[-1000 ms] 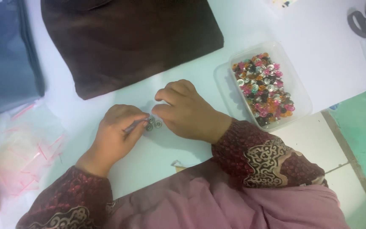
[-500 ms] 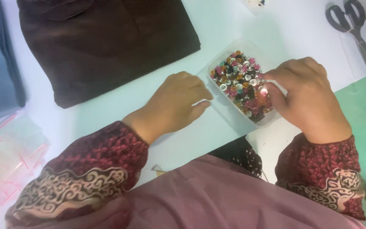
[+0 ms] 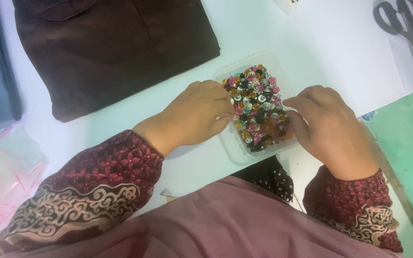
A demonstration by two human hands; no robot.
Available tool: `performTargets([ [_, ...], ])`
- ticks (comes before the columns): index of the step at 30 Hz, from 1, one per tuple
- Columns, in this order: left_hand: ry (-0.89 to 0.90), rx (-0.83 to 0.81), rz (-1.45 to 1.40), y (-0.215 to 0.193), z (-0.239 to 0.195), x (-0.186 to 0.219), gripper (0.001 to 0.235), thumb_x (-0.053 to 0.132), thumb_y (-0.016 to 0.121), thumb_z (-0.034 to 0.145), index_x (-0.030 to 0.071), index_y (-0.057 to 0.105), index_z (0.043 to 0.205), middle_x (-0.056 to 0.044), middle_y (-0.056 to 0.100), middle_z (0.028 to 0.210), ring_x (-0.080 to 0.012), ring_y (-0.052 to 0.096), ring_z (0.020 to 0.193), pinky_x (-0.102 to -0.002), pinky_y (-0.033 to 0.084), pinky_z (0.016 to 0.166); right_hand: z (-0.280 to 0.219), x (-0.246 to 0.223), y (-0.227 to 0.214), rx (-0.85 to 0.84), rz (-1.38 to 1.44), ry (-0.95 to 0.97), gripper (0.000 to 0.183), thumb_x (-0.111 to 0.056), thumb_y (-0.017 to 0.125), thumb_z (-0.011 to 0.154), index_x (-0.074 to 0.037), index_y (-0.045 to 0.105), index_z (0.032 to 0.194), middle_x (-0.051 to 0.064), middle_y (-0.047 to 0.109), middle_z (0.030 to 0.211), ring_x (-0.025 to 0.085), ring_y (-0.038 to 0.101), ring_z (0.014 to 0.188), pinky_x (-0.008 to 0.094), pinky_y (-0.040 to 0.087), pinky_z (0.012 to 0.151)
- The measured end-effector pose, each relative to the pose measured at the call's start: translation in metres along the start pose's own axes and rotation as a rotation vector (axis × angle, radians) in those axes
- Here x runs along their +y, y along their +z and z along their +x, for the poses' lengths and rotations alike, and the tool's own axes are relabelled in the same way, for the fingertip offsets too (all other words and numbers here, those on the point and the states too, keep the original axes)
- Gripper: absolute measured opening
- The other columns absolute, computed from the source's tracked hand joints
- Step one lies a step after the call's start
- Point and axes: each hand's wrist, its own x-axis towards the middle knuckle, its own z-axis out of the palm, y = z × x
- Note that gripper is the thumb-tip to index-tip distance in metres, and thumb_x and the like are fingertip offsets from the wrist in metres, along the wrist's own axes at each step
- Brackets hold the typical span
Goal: The person sorts colorful buttons from a plastic container onto a white table, then places them into small plastic bags. They repeat this process with different colored buttons, organizing them by type.
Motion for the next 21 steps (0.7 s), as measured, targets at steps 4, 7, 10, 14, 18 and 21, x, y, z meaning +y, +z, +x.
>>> performTargets([
  [4, -0.031, -0.059, 0.075, 0.002, 0.012, 0.001, 0.024, 0.026, 0.057, 0.099, 0.022, 0.08, 0.1, 0.002, 0.066, 0.089, -0.0288, 0.057, 0.088, -0.046, 0.043, 0.073, 0.012, 0.004, 0.011, 0.058, -0.062, -0.112, 0.025, 0.001, 0.068, 0.094, -0.011, 0.077, 0.114, 0.011, 0.062, 0.101, 0.037, 0.055, 0.092, 0.045, 0.049, 0.082],
  [7, -0.005, 0.017, 0.162, 0.02, 0.032, 0.003, 0.026, 0.013, 0.059, 0.092, 0.015, 0.063, 0.066, -0.001, 0.054, 0.071, -0.0297, 0.05, 0.068, -0.045, 0.039, 0.057, 0.021, 0.004, 0.026, -0.077, -0.211, -0.028, 0.015, -0.004, 0.069, 0.077, -0.016, 0.063, 0.071, 0.003, 0.057, 0.094, 0.032, 0.05, 0.089, 0.038, 0.046, 0.078],
  [10, -0.129, -0.171, 0.249, 0.032, 0.051, 0.004, 0.027, 0.017, 0.061, 0.09, 0.015, 0.061, 0.064, -0.002, 0.059, 0.07, -0.0303, 0.054, 0.065, -0.047, 0.042, 0.052, 0.022, 0.005, 0.037, 0.029, -0.257, -0.105, 0.008, -0.009, 0.072, 0.082, -0.017, 0.069, 0.08, 0.001, 0.056, 0.093, 0.032, 0.047, 0.09, 0.039, 0.044, 0.076],
  [14, -0.154, -0.137, 0.219, 0.042, 0.051, 0.0, 0.014, 0.019, 0.069, 0.084, 0.016, 0.065, 0.071, -0.001, 0.061, 0.076, -0.0316, 0.057, 0.071, -0.048, 0.043, 0.057, 0.023, 0.009, 0.05, 0.12, -0.312, -0.132, 0.016, -0.014, 0.076, 0.083, -0.021, 0.064, 0.075, 0.0, 0.058, 0.096, 0.031, 0.047, 0.085, 0.038, 0.043, 0.076],
  [18, -0.13, -0.153, 0.285, 0.04, 0.053, 0.004, 0.011, 0.01, 0.067, 0.081, 0.018, 0.065, 0.073, -0.001, 0.062, 0.076, -0.0319, 0.059, 0.072, -0.048, 0.045, 0.057, 0.022, 0.009, 0.051, 0.099, -0.316, -0.09, 0.007, -0.02, 0.076, 0.081, -0.023, 0.07, 0.079, -0.002, 0.061, 0.099, 0.032, 0.05, 0.091, 0.041, 0.044, 0.078],
  [21, -0.151, -0.167, 0.242, 0.036, 0.053, 0.005, 0.022, -0.003, 0.063, 0.077, 0.017, 0.059, 0.068, -0.001, 0.058, 0.07, -0.0306, 0.055, 0.066, -0.046, 0.041, 0.053, 0.024, 0.006, 0.048, 0.123, -0.271, -0.12, 0.009, -0.013, 0.076, 0.082, -0.02, 0.07, 0.079, -0.001, 0.058, 0.096, 0.03, 0.046, 0.09, 0.04, 0.041, 0.079],
])
